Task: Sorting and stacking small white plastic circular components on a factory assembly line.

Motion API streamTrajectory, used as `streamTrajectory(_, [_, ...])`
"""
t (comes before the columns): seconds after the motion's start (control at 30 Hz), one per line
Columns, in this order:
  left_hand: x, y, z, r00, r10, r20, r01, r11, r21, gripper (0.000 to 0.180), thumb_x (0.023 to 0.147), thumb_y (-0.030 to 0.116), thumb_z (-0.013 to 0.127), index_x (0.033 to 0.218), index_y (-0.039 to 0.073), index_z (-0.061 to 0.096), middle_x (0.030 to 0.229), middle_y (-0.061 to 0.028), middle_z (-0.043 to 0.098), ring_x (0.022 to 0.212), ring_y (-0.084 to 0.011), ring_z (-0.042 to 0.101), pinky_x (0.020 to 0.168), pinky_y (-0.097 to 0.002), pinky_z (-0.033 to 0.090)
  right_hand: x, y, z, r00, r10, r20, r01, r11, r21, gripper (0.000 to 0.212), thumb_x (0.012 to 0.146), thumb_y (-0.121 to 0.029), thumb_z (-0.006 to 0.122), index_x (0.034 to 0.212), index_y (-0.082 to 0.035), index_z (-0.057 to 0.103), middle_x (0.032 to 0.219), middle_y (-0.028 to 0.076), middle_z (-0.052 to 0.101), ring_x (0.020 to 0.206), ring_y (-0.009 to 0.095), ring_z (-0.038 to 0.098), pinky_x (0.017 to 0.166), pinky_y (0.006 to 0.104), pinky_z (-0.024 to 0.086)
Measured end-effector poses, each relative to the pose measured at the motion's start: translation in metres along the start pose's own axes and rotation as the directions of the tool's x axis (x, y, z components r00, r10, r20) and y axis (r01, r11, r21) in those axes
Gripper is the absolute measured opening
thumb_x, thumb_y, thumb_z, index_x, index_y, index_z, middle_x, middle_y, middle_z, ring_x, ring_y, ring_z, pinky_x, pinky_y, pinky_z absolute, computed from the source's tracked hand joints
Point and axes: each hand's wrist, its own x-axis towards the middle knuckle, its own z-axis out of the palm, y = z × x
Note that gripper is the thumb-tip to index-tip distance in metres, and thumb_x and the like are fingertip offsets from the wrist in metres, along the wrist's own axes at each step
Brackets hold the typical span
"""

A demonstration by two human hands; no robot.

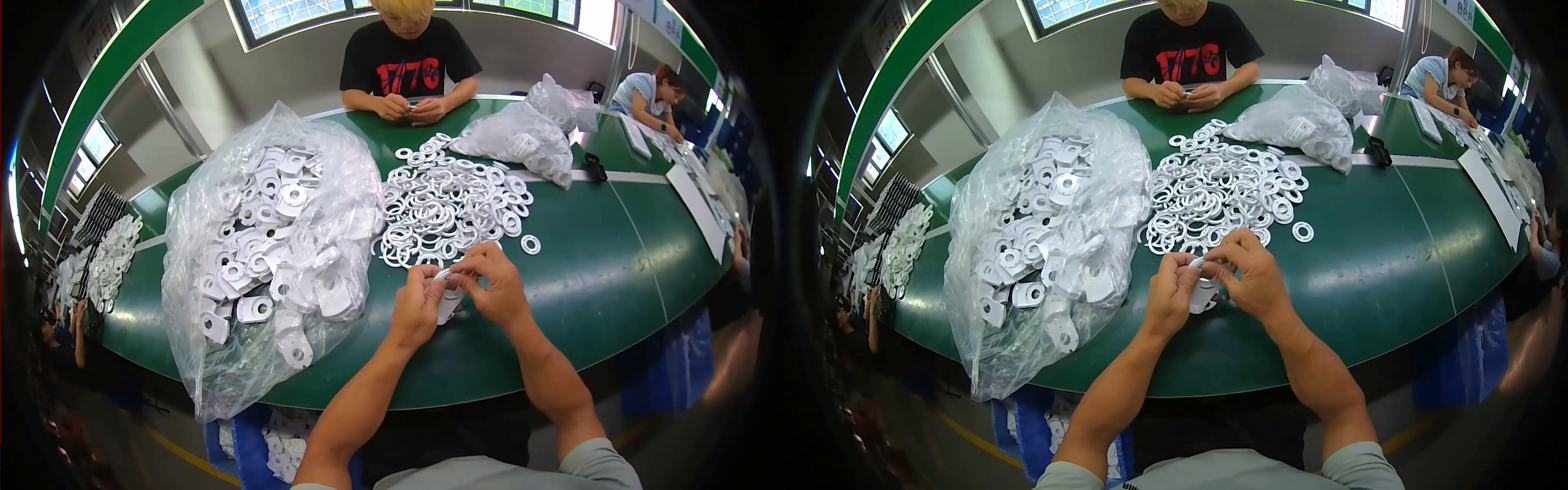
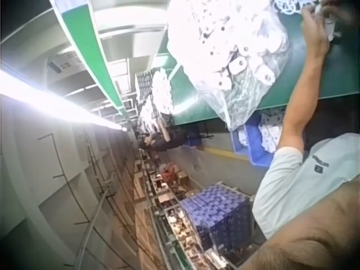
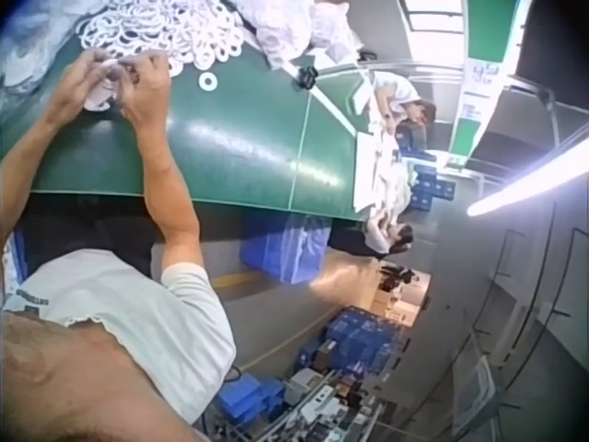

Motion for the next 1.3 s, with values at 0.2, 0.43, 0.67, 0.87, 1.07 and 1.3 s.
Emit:
streamTrajectory(0.2, [-0.001, -0.009, -0.007, 0.995, -0.086, -0.048, 0.071, 0.962, -0.265, 0.022, 0.096, 0.016, 0.053, 0.106, -0.004, 0.049, 0.087, -0.0107, 0.068, 0.074, -0.0159, 0.067, 0.06, -0.0264, 0.052, -0.006, -0.015, 0.004, 0.98, -0.162, 0.119, 0.189, 0.943, -0.272, 0.018, 0.077, -0.013, 0.075, 0.092, -0.008, 0.067, 0.083, 0.005, 0.056, 0.067, 0.021, 0.058, 0.058, 0.0302, 0.047])
streamTrajectory(0.43, [0.001, 0.005, -0.011, 0.999, -0.005, -0.038, 0.006, 0.999, 0.048, 0.015, 0.089, 0.012, 0.059, 0.093, -0.003, 0.06, 0.079, -0.0103, 0.07, 0.073, -0.0126, 0.066, 0.066, -0.0256, 0.05, -0.001, -0.003, 0.01, 0.975, 0.197, 0.103, -0.199, 0.98, 0.01, 0.01, 0.083, -0.011, 0.069, 0.083, -0.003, 0.063, 0.071, 0.009, 0.056, 0.064, 0.024, 0.057, 0.057, 0.0321, 0.045])
streamTrajectory(0.67, [-0.006, 0.007, -0.011, 0.999, 0.052, -0.007, -0.051, 0.991, 0.124, 0.016, 0.089, 0.011, 0.059, 0.092, -0.004, 0.06, 0.08, -0.0115, 0.07, 0.073, -0.013, 0.067, 0.067, -0.026, 0.051, -0.002, -0.009, 0.007, 0.975, -0.003, 0.223, 0.024, 0.995, -0.092, 0.013, 0.086, -0.007, 0.06, 0.076, 0.0, 0.057, 0.069, 0.012, 0.051, 0.06, 0.025, 0.049, 0.057, 0.0354, 0.038])
streamTrajectory(0.87, [-0.013, 0.016, -0.008, 0.999, 0.04, 0.019, -0.042, 0.987, 0.152, 0.02, 0.088, 0.018, 0.06, 0.087, -0.002, 0.061, 0.077, -0.0156, 0.067, 0.07, -0.0237, 0.068, 0.064, -0.0336, 0.05, -0.014, -0.002, -0.01, 0.951, 0.208, 0.227, -0.199, 0.978, -0.063, 0.013, 0.085, -0.011, 0.066, 0.08, 0.0, 0.061, 0.068, 0.011, 0.056, 0.058, 0.021, 0.053, 0.055, 0.0311, 0.041])
streamTrajectory(1.07, [-0.009, -0.004, -0.016, 0.993, 0.115, 0.016, -0.116, 0.979, 0.166, 0.019, 0.085, 0.016, 0.061, 0.088, -0.003, 0.063, 0.071, -0.0097, 0.064, 0.068, -0.0115, 0.06, 0.064, -0.0293, 0.049, -0.005, -0.016, -0.012, 0.816, 0.34, 0.468, -0.367, 0.93, -0.037, 0.023, 0.092, -0.015, 0.056, 0.075, 0.0, 0.058, 0.063, 0.005, 0.059, 0.051, 0.011, 0.055, 0.048, 0.0263, 0.042])
streamTrajectory(1.3, [-0.001, 0.015, -0.032, 0.979, 0.061, 0.197, -0.058, 0.998, -0.021, 0.011, 0.082, 0.011, 0.061, 0.085, 0.0, 0.062, 0.07, -0.0008, 0.06, 0.062, -0.0051, 0.052, 0.055, -0.0209, 0.041, 0.001, -0.008, -0.001, 0.892, -0.085, 0.444, 0.081, 0.996, 0.029, 0.028, 0.087, -0.018, 0.057, 0.065, -0.002, 0.048, 0.056, 0.01, 0.042, 0.049, 0.024, 0.04, 0.047, 0.0347, 0.034])
